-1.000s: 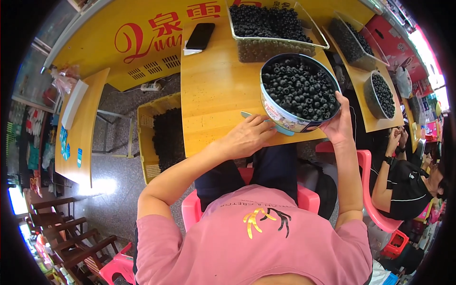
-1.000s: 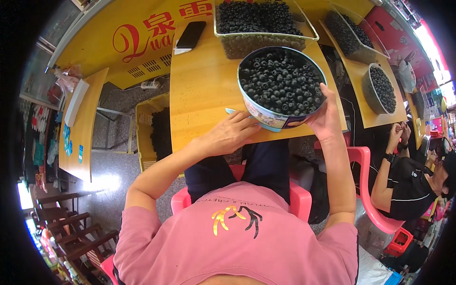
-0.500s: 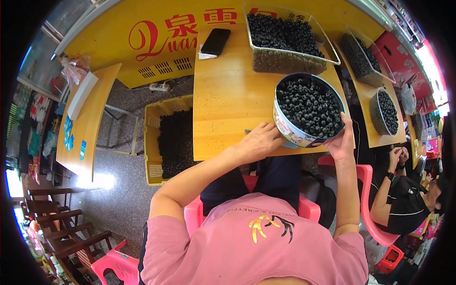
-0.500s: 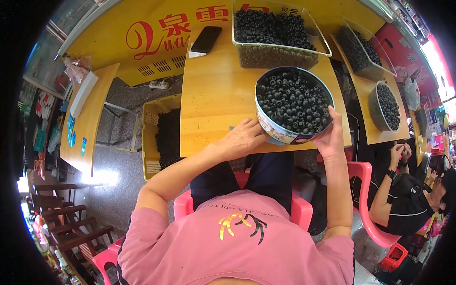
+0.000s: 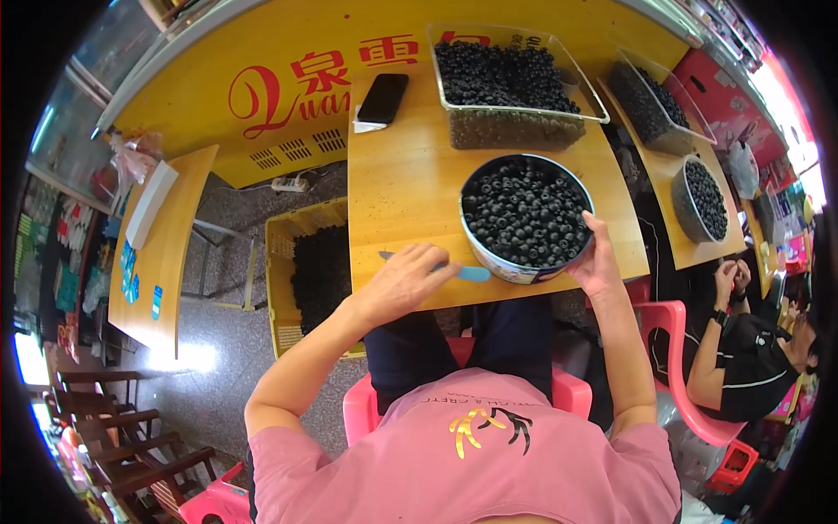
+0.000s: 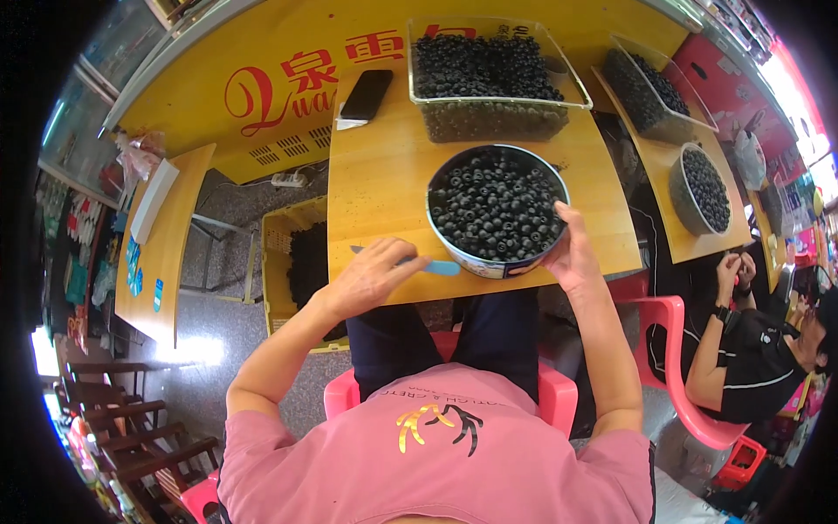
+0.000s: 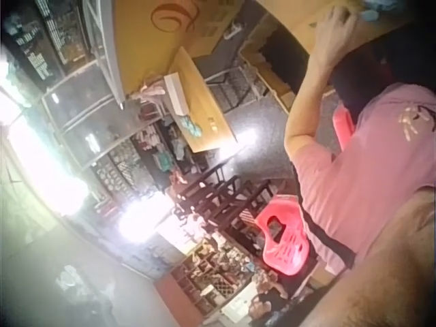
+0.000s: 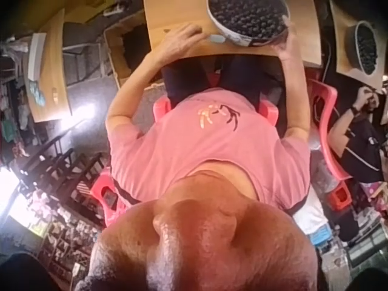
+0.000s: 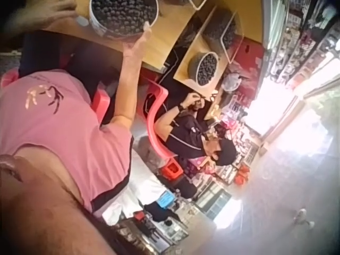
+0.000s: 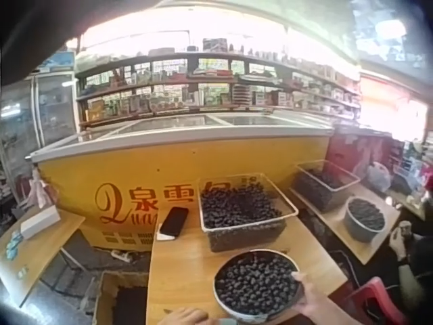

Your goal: Trim the stems of black berries using a small knife and sort them into containers.

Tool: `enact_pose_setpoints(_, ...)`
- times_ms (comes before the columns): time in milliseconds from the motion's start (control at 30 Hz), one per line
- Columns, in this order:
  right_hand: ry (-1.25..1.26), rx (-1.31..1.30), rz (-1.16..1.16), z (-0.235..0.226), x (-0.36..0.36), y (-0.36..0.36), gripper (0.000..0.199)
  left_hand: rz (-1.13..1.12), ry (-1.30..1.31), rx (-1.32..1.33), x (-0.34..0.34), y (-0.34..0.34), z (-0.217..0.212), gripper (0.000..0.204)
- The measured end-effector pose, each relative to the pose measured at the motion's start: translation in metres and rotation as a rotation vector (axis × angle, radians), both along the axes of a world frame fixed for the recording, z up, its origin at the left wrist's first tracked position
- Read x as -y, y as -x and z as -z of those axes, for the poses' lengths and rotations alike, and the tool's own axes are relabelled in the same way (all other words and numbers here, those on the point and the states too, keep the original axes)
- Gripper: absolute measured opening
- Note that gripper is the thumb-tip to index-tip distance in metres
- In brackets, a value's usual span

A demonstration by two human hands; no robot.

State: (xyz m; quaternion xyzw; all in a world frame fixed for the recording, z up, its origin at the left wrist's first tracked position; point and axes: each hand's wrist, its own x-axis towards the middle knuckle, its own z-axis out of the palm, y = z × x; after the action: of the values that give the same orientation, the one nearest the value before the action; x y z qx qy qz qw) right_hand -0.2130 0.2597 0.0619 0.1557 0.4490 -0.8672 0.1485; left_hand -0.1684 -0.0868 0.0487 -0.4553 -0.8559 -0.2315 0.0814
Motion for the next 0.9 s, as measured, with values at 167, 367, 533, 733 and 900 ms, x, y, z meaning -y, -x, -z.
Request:
enact_pose_setpoints(167, -0.033, -0.032, -0.059, 0.004, 0.016, 0.007, 0.048, -0.089, -0.023, -0.039, 0.012, 0.000, -0.004, 0.052)
enact_pose_setpoints(367, -0.098, -0.023, -0.076, 0.003, 0.024, 0.017, 0.046, -0.040, -0.026, -0.029, 0.002, -0.010, -0.004, 0.056)
enact_pose_setpoints(533, -0.408, 0.010, -0.042, 0.011, 0.023, 0.029, 0.037, 0.027, -0.040, -0.043, -0.008, -0.016, -0.012, 0.061)
enact_pose_setpoints(733, -1.236, -0.360, -0.187, 0.025, 0.004, 0.053, 0.038, 0.075, -0.077, -0.044, -0.020, -0.014, -0.013, 0.061)
enact_pose_setpoints(900, -1.001, -0.535, 0.037, 0.031, 0.014, 0.054, 0.029, 0.080, -0.079, -0.030, -0.028, -0.011, -0.009, 0.062)
